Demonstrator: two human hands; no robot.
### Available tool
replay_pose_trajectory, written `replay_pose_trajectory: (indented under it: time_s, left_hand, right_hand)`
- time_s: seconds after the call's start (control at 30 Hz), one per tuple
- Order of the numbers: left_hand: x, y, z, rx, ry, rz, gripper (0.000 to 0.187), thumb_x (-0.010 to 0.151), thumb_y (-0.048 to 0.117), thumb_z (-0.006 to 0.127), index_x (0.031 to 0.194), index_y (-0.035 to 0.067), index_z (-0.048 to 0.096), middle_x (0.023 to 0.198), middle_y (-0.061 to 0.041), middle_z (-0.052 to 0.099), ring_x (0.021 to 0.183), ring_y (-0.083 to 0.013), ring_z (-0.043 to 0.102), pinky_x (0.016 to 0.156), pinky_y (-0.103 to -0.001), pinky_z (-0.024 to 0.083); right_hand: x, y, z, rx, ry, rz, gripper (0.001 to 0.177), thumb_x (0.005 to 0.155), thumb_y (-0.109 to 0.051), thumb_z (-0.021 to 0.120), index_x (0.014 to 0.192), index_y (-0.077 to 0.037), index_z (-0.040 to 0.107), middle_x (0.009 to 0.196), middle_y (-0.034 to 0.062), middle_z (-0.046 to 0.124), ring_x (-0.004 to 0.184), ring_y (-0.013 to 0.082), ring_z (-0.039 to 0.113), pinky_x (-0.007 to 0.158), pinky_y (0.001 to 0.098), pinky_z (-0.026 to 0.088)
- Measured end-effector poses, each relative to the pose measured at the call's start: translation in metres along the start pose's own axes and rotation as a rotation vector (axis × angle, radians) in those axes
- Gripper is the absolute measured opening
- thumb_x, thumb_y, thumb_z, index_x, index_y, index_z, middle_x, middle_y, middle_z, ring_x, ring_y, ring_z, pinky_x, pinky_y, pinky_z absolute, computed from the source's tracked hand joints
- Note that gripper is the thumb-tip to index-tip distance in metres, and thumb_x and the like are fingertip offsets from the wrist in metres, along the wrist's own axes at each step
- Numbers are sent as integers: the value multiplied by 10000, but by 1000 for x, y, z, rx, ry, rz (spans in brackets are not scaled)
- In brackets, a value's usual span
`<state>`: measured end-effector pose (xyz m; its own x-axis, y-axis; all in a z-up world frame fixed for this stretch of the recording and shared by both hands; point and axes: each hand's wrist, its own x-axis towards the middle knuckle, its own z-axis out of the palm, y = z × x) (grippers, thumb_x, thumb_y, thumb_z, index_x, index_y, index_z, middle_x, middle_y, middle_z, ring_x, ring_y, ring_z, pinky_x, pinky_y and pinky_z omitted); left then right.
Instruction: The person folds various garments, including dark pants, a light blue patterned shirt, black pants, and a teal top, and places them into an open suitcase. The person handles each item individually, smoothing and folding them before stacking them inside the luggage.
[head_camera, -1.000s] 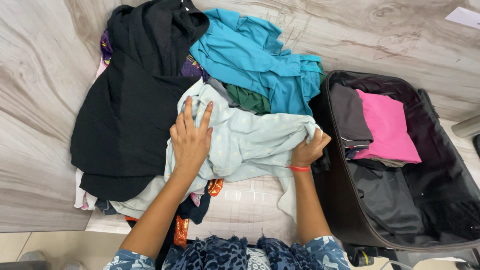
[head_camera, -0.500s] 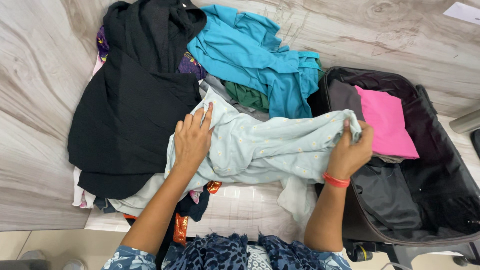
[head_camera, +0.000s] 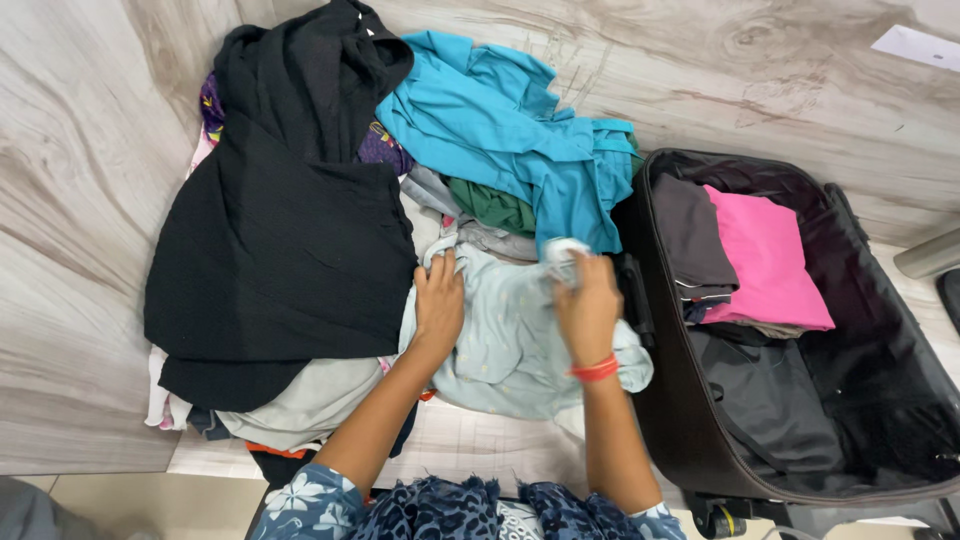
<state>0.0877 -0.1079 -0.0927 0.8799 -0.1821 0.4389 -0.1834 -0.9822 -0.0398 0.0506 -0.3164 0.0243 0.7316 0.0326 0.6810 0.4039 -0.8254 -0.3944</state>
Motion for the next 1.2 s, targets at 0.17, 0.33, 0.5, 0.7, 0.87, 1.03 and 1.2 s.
replay_pose_trajectory:
  time_s: [0.17, 0.33, 0.5, 0.7, 0.87, 1.03, 1.2]
  left_hand:
    - [-7, -11, -43, -282, 114, -54, 467, 704, 99, 758, 1161, 14, 712, 1486, -154, 502, 1271, -297, 475, 905, -412, 406]
    - [-36, -11, -123, -218, 203, -231, 692, 723, 201, 798, 1363, 40, 591, 1411, -177, 531, 1186, -310, 500, 921, -403, 436]
    - [-75, -7, -140, -271, -6, -376, 702, 801, 326, 804, 1387, 30, 556, 1183, -126, 583, 1029, -287, 579, 807, -403, 505]
    - [-106, 8, -87, -425, -326, -314, 536, 903, 382, 713, 1277, 13, 610, 919, -114, 694, 880, -249, 678, 689, -379, 556]
    - [-88, 28, -65, -655, -30, -189, 341, 956, 242, 613, 1198, 7, 660, 989, -99, 729, 1000, -258, 665, 799, -487, 492]
    - [-56, 71, -86, -804, -44, 161, 396, 905, 268, 664, 1279, 142, 692, 1219, -109, 593, 1194, -312, 529, 1015, -649, 315]
    - [-61, 88, -83, -930, -89, 472, 460, 952, 291, 658, 1373, 111, 612, 1368, -89, 576, 1344, -300, 532, 1264, -619, 216]
  right_hand:
    - [-42, -42, 39, 412, -647, -134, 519, 790, -288, 848, 1243, -101, 675, 1388, 205, 512, 1210, 384, 547, 1004, 433, 463]
    - [-68, -32, 59, -89, -316, -38, 589, 774, -362, 809, 1285, -121, 640, 1423, 205, 486, 1368, 432, 414, 1103, 580, 263]
    - [-95, -10, 77, -79, -350, 31, 713, 814, -443, 780, 1361, -42, 561, 1433, 228, 478, 1394, 438, 365, 1156, 624, 172]
    - [-114, 0, 108, -24, -291, -21, 653, 885, -361, 717, 1406, -10, 539, 1472, 242, 493, 1424, 421, 382, 1205, 559, 209]
    - [-100, 7, 101, 713, -251, 367, 560, 973, -357, 650, 1414, -20, 579, 1544, 228, 492, 1432, 358, 444, 1197, 448, 318]
    - [-46, 35, 46, 1717, -363, 1077, 745, 867, -534, 625, 1433, -63, 515, 1355, 231, 629, 1111, 357, 594, 884, 467, 468]
    - [-37, 76, 32, 1151, -455, 767, 652, 811, -45, 725, 1421, -83, 501, 1299, 175, 685, 1115, 204, 621, 945, 304, 515]
